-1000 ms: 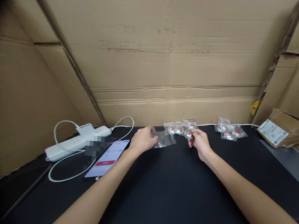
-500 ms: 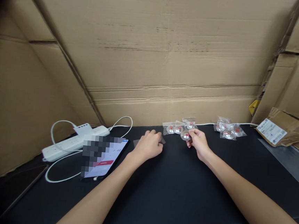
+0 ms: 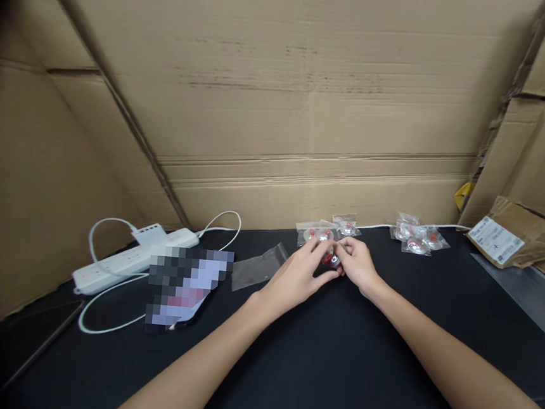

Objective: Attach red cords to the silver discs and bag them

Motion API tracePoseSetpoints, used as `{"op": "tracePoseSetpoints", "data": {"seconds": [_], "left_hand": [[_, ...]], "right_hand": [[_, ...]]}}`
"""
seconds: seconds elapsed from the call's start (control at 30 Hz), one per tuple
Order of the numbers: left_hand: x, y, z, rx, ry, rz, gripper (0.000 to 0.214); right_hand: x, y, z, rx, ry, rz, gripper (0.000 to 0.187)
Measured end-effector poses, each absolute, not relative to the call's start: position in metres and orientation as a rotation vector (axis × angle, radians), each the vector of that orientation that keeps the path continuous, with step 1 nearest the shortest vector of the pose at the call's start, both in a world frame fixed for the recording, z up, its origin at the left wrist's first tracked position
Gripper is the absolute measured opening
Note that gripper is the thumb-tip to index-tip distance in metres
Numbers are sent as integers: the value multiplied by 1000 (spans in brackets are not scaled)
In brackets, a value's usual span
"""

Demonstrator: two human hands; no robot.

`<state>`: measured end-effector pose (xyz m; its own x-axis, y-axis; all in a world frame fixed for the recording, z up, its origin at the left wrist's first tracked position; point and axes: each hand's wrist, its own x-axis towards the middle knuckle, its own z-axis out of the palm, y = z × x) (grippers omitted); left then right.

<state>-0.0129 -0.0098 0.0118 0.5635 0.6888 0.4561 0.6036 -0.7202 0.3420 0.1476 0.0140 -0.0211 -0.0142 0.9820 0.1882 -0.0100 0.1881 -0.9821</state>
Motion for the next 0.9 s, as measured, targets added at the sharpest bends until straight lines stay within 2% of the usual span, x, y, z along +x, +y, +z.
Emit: {"op": "tracePoseSetpoints", "data": {"seconds": [0.33, 0.53, 0.63, 0.9], "left_hand": [[-17, 10, -1, 2111, 986, 1037, 31], [-17, 21, -6, 1727, 910, 1103, 27], [-22, 23, -5, 1732, 1057, 1095, 23], [-31, 17, -7, 2545, 1519, 766, 16]], "right_hand": [[150, 11, -10, -1014, -1257, 1227, 37], [160, 17, -9, -1069, -1185, 1256, 32], [170, 23, -11, -1143, -1381, 1126, 25], [191, 27, -13, -1323, -2065, 419, 18]]}}
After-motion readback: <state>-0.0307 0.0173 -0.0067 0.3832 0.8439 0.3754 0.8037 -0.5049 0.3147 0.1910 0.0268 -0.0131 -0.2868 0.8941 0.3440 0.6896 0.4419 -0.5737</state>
